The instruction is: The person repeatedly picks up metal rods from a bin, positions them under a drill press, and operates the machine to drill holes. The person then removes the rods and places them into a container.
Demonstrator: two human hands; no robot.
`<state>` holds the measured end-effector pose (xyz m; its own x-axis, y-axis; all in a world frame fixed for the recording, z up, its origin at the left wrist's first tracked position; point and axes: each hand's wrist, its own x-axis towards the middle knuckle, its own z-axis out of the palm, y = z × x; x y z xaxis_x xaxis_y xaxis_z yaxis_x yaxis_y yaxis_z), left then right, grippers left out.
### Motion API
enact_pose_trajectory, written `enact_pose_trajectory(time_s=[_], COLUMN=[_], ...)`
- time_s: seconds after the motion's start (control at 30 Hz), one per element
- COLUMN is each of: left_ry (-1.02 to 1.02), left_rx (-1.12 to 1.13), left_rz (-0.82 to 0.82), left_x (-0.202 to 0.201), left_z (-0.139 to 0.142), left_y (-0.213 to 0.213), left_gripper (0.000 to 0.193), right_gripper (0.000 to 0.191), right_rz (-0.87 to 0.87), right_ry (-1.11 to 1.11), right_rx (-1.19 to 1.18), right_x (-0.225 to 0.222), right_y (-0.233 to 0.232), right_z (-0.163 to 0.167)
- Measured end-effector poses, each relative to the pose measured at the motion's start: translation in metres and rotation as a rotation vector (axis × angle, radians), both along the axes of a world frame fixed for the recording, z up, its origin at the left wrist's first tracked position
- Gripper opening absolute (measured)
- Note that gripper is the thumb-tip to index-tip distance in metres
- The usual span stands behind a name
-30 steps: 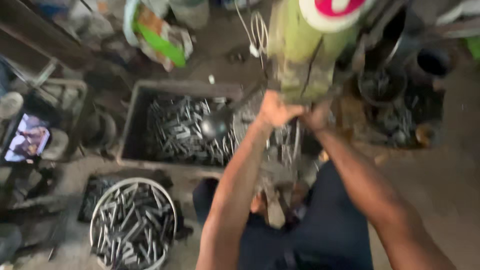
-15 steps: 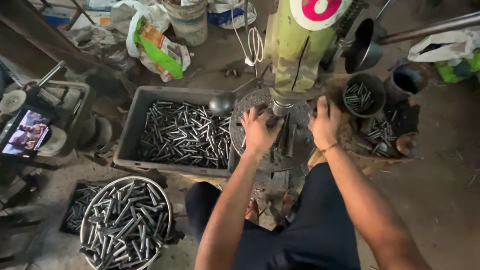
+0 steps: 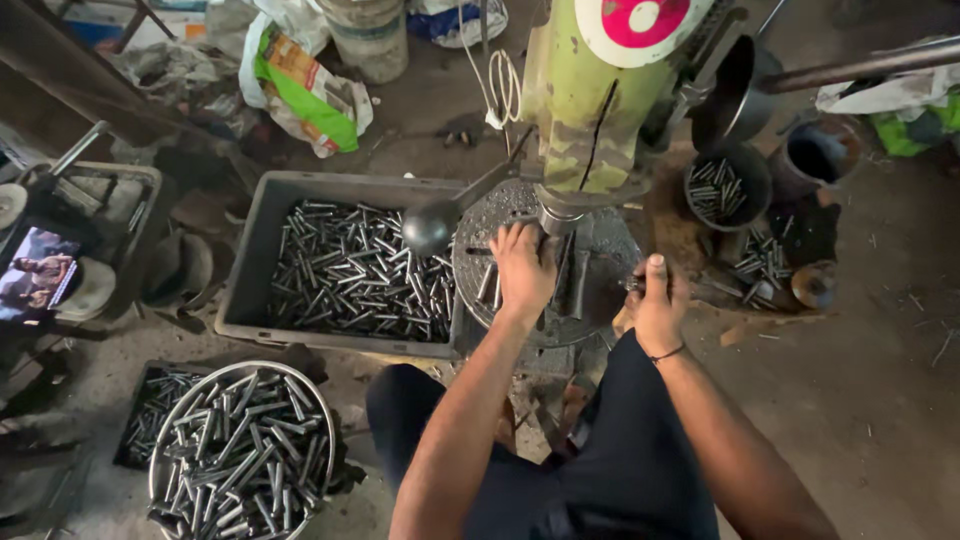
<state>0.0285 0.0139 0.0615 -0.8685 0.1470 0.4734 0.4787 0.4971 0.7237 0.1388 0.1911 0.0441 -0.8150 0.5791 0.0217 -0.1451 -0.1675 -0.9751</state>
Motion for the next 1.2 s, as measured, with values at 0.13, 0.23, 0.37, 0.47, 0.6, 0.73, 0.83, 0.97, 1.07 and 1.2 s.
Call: enact_pose_trajectory(time_s=[0.13, 0.23, 0.37, 0.47, 0.6, 0.73, 0.83, 0.97, 1.07, 1.2], left_ry=[-0.004, -0.039, -0.028, -0.011, 0.026, 0.084, 0.015, -0.058, -0.099, -0.185], left_rx=[-0.018, -0.043, -0.143, -0.129, -0.071, -0.069, -0.056, 0.097, 0.230, 0.298], left_rz=[-0.010, -0.022, -0.066, -0.071, -0.113, -0.095, -0.091, -0.138, -0.136, -0.192], left_x=[-0.001, -0.002, -0.003, -0.006, -0.012, -0.015, -0.012, -0.011, -0.012, -0.016], left_z=[0.003, 0.011, 0.020, 0.019, 0.010, -0.002, -0.006, 0.001, 0.012, 0.026], left_y=[-0.001, -0.006, -0.015, -0.018, -0.015, -0.009, -0.007, -0.010, -0.013, -0.017], left_gripper=[0.026, 0.021, 0.017, 0.014, 0.014, 0.024, 0.024, 0.039, 0.048, 0.054], right_gripper=[0.041, 0.041, 0.040, 0.039, 0.038, 0.042, 0.042, 0.039, 0.040, 0.039], right_rz=[-0.027, -0.060, -0.051, -0.049, -0.043, -0.039, -0.033, -0.041, -0.042, -0.056], right_ry=[0.022, 0.017, 0.019, 0.030, 0.020, 0.011, 0.010, 0.041, 0.032, 0.049], right_rx=[0.053, -0.001, 0.022, 0.026, 0.029, -0.010, 0.016, -0.028, 0.005, -0.016], right_x=[0.004, 0.004, 0.004, 0.004, 0.006, 0.008, 0.010, 0.012, 0.012, 0.010], right_y=[-0.001, -0.001, -0.001, -0.002, -0.001, -0.001, -0.002, -0.003, -0.002, -0.002], right_z=[-0.006, -0.009, -0.013, -0.016, -0.020, -0.022, -0.022, -0.020, -0.018, -0.017])
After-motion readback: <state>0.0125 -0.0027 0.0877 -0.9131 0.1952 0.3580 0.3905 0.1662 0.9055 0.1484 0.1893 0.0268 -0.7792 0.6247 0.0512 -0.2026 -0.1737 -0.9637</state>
